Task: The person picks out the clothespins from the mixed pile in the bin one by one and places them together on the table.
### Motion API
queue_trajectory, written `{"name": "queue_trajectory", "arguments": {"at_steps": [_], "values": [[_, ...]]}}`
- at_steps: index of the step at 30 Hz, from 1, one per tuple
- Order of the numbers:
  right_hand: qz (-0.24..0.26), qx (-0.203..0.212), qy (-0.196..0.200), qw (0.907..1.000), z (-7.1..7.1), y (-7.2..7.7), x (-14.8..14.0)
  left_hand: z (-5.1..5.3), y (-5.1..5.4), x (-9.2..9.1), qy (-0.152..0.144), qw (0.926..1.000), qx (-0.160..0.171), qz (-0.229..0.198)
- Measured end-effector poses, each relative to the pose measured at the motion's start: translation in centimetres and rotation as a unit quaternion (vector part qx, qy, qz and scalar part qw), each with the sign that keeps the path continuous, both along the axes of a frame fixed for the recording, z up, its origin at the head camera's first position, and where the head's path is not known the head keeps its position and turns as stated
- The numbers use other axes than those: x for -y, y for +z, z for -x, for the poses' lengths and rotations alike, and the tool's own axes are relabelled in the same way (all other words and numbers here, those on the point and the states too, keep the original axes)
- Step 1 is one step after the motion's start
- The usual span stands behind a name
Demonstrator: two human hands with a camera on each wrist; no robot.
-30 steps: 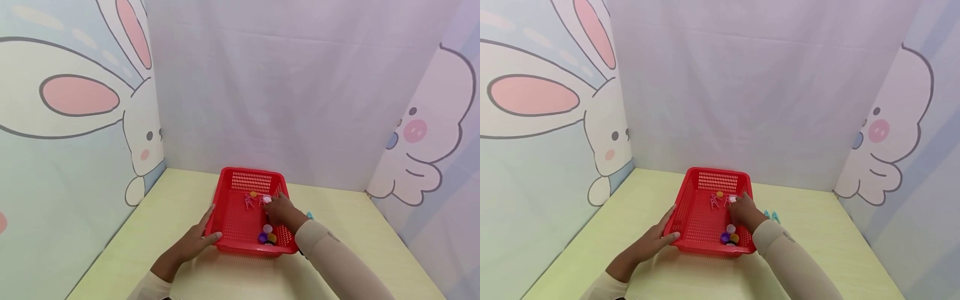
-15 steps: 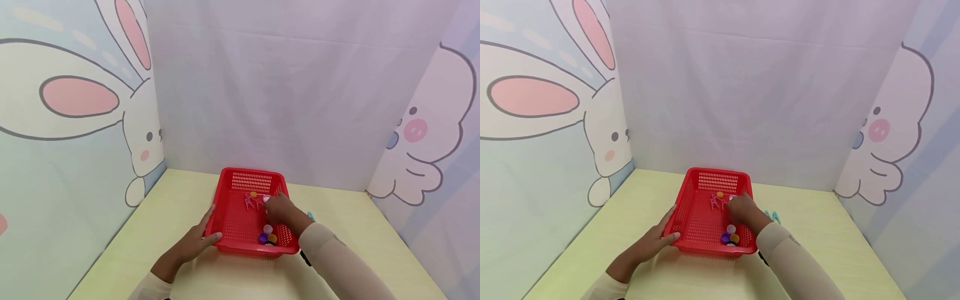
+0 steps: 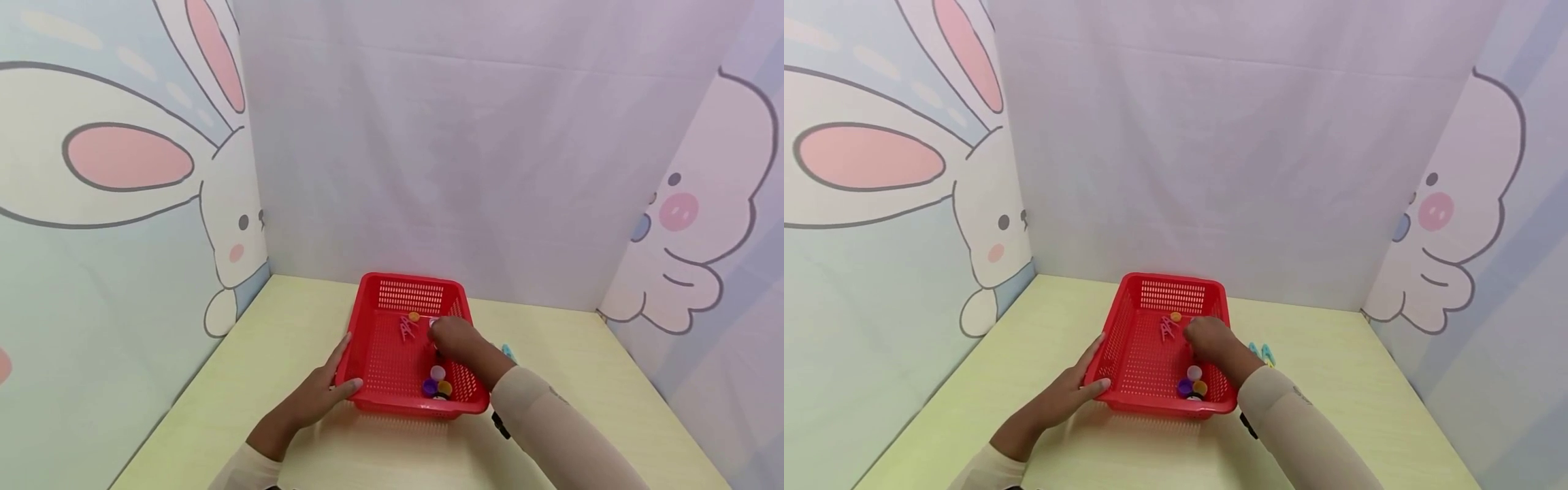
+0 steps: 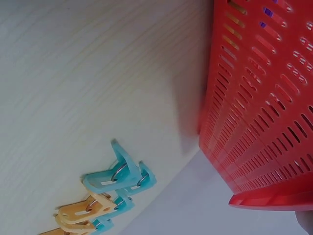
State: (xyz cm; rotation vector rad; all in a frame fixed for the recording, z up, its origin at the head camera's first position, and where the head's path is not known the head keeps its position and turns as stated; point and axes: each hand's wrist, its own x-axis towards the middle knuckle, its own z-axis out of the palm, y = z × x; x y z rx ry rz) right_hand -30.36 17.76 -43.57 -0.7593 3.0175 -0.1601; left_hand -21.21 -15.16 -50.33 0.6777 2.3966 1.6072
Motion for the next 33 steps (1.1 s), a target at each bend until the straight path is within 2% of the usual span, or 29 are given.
{"name": "queue_trajectory", "arguments": {"at_steps": [4,9,14,19,25,33], "values": [[0.042,0.004,0.015,0.9990,-0.3,0.1,-0.2,0.0,-0.1,0.0,-0.002,1.0000,0.001,-0.002],[0.098,0.019,-0.006,0.9950,-0.8,0.5,-0.3,-0.1,0.0,-0.1,-0.006,1.0000,0.004,-0.005],[0.111,-0.001,-0.015,0.9937,-1.6,1.4,-0.2,-0.1,0.1,0.0,-0.004,1.0000,0.000,-0.005],[0.117,-0.032,0.023,0.9923,-2.5,2.0,-0.1,-0.1,-0.1,0.0,-0.004,1.0000,0.005,-0.007],[0.134,-0.030,0.072,0.9878,-3.6,2.6,-0.2,0.2,-0.2,0.1,-0.006,1.0000,0.001,-0.006],[0.103,-0.051,0.130,0.9847,-5.5,3.5,-0.4,0.3,-0.3,0.2,-0.005,1.0000,0.001,-0.003]]}}
